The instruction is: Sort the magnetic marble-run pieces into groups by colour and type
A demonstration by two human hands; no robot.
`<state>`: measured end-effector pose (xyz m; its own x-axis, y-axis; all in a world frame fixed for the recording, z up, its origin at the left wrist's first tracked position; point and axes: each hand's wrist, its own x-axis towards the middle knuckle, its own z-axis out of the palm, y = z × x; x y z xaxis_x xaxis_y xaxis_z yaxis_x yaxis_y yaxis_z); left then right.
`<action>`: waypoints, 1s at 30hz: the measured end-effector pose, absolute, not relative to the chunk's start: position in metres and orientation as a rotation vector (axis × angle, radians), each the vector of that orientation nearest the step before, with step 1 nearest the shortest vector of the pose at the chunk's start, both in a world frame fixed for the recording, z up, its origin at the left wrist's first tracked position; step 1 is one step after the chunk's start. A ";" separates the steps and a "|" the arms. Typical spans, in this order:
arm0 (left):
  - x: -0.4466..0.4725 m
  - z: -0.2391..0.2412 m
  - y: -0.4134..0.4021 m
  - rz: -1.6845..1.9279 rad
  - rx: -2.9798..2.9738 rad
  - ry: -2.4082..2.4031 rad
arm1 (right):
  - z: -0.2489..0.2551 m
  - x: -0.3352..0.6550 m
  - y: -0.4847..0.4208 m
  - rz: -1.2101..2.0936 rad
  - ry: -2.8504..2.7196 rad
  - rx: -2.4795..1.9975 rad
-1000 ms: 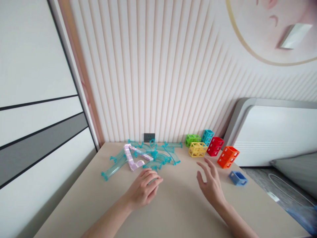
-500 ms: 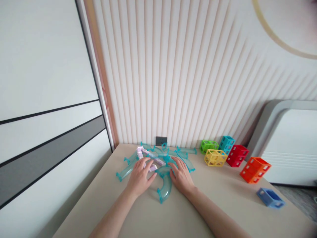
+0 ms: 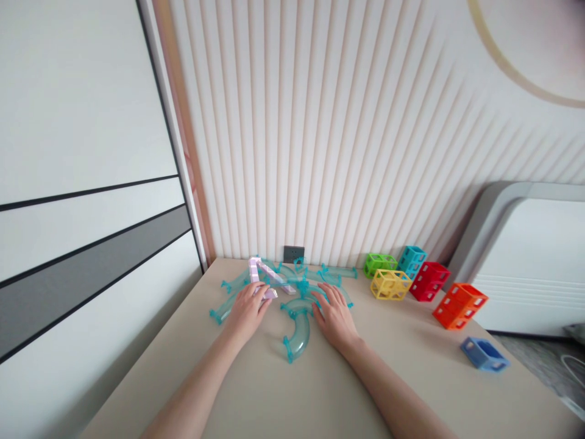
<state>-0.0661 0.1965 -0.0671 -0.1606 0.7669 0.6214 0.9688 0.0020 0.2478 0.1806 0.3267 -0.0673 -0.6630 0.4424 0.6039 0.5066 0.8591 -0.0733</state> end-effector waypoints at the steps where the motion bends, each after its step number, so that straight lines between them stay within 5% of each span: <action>1: -0.067 -0.068 0.197 -0.909 -1.796 -1.980 | -0.066 0.182 0.326 -0.130 -2.410 -0.660; 17: -0.085 -0.068 0.200 -0.850 -1.683 -1.871 | -0.066 0.178 0.323 -0.103 -2.446 -0.626; 30: -0.008 -0.057 0.192 -0.871 -2.210 -1.803 | -0.064 0.178 0.317 -0.055 -2.507 -0.570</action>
<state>-0.0082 0.1916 -0.0574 0.1039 0.8439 0.5264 0.9367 -0.2609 0.2334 0.1776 0.3172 -0.0635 -0.7512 0.3866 0.5351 0.4095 0.9087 -0.0816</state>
